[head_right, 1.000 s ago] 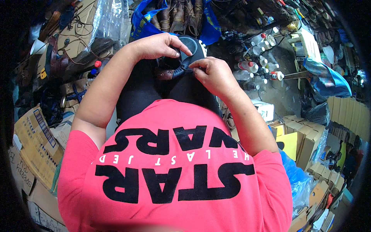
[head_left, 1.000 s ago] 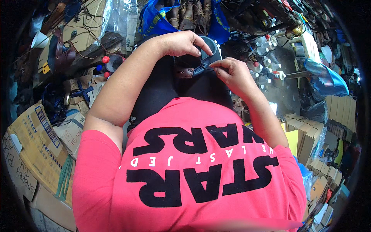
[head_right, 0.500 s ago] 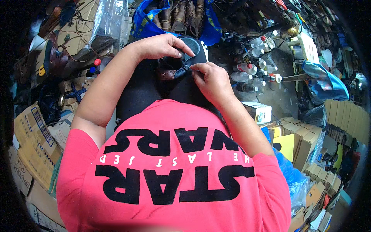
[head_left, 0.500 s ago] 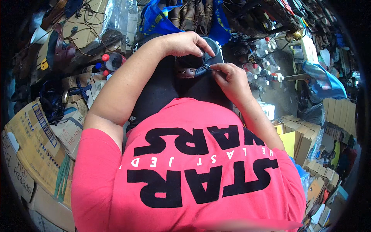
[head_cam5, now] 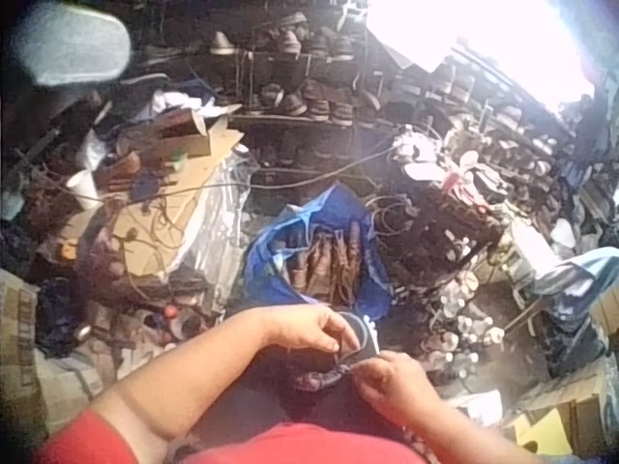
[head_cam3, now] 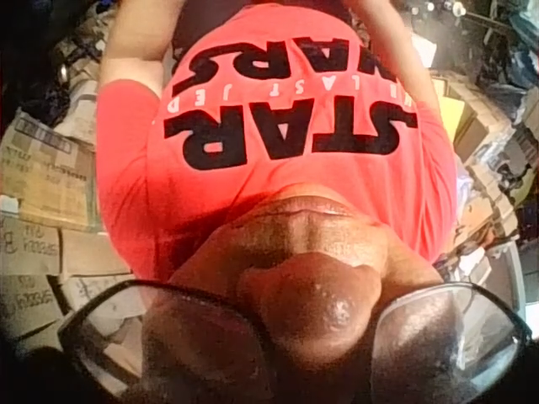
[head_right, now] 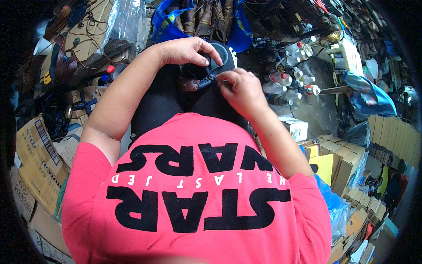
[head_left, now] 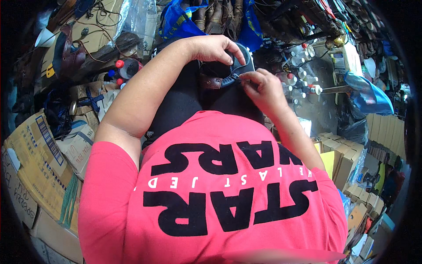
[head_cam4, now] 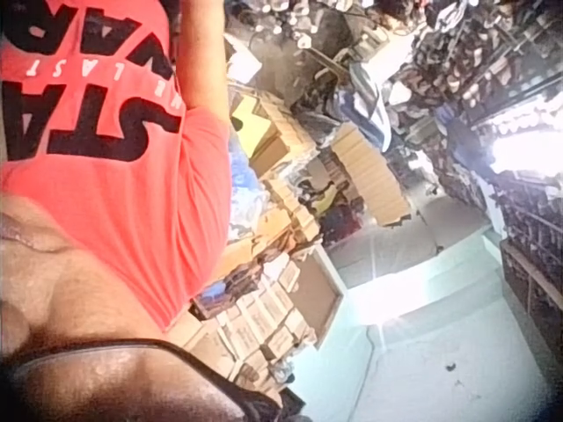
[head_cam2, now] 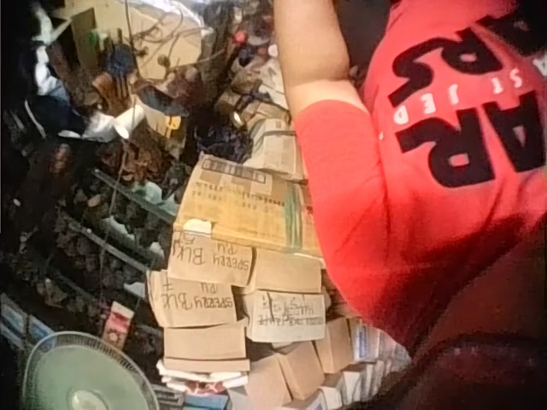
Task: Lacing and adjusting the leather components of a shoe upper.
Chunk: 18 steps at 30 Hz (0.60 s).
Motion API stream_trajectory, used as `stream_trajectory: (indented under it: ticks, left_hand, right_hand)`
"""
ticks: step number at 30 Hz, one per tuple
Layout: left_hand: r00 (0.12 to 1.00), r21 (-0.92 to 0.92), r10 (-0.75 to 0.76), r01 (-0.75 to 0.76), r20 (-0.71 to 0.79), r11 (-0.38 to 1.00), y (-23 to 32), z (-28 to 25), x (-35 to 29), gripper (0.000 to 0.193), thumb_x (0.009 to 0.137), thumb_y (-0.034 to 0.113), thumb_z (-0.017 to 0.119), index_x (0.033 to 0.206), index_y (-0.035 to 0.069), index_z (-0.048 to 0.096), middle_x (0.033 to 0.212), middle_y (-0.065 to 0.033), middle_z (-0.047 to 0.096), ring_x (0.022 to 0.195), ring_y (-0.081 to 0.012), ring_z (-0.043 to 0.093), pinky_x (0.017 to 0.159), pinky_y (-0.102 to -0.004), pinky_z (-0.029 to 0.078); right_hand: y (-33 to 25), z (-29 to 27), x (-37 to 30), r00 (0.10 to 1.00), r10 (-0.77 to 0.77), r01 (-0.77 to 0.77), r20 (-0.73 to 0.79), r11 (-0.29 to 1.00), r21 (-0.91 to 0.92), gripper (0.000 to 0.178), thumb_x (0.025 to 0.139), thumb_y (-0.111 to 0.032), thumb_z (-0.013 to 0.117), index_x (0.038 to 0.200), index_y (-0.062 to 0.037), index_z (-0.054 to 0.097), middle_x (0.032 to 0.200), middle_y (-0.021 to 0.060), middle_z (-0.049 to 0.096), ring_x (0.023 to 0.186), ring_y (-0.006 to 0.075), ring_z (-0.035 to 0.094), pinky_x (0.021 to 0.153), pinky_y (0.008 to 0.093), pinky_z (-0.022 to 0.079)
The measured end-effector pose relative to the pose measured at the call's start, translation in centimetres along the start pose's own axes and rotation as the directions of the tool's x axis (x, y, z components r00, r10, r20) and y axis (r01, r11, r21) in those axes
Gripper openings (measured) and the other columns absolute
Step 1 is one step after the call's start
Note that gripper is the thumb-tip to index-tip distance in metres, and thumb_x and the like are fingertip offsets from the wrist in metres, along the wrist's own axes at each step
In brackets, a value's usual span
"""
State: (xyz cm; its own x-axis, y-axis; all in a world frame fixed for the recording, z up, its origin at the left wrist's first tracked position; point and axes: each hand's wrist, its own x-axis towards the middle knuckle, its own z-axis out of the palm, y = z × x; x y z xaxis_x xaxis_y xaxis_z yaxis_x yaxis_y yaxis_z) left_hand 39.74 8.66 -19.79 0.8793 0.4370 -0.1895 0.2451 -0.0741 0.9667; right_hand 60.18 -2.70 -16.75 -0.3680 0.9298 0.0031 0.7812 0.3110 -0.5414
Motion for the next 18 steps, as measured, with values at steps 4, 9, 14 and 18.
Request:
stream_trajectory:
  ticks: [4, 9, 14, 18]
  left_hand:
    - [0.997, 0.019, -0.065, 0.064, 0.032, 0.998, 0.7, 0.0, -0.7, 0.040, 0.073, 0.003, 0.055, 0.111, 0.007, 0.067, 0.099, -0.0041, 0.065, 0.095, -0.0133, 0.057, 0.093, -0.0279, 0.041]
    - [0.996, 0.032, -0.092, 0.091, 0.014, 0.995, -0.1, 0.1, -0.6, 0.040, 0.075, 0.003, 0.056, 0.114, 0.007, 0.066, 0.099, -0.0047, 0.066, 0.095, -0.0132, 0.057, 0.094, -0.0283, 0.040]
    - [0.999, 0.054, 0.045, -0.045, -0.008, 0.998, 0.4, 0.3, -0.2, 0.030, 0.079, 0.005, 0.060, 0.108, 0.005, 0.066, 0.103, -0.0041, 0.066, 0.100, -0.0138, 0.057, 0.095, -0.0289, 0.040]
    - [0.998, 0.034, 0.064, -0.064, -0.018, 0.997, -0.2, 0.5, 0.5, 0.025, 0.079, 0.006, 0.062, 0.104, 0.005, 0.066, 0.101, -0.0040, 0.066, 0.100, -0.0139, 0.057, 0.095, -0.0295, 0.040]
  right_hand:
    - [-0.1, 1.3, -0.9, 0.996, 0.000, 0.001, -0.095, 1.000, 0.004, 0.014, 0.077, -0.015, 0.067, 0.091, -0.0123, 0.069, 0.079, 0.0095, 0.062, 0.076, 0.0309, 0.061, 0.068, 0.0393, 0.048]
    - [0.5, 1.6, -0.6, 0.991, -0.030, 0.035, -0.131, 0.999, 0.033, 0.013, 0.077, -0.015, 0.067, 0.090, -0.0130, 0.069, 0.079, 0.0080, 0.062, 0.074, 0.0302, 0.060, 0.066, 0.0385, 0.047]
    - [-0.3, 0.4, 0.2, 0.994, -0.090, 0.082, -0.066, 0.991, -0.109, 0.011, 0.075, -0.014, 0.067, 0.086, -0.0119, 0.069, 0.082, 0.0092, 0.064, 0.075, 0.0308, 0.061, 0.070, 0.0393, 0.046]
    - [-1.0, 0.7, 0.6, 0.996, -0.067, 0.059, -0.061, 0.989, -0.133, 0.010, 0.075, -0.014, 0.067, 0.084, -0.0106, 0.069, 0.083, 0.0107, 0.064, 0.076, 0.0314, 0.061, 0.071, 0.0398, 0.047]
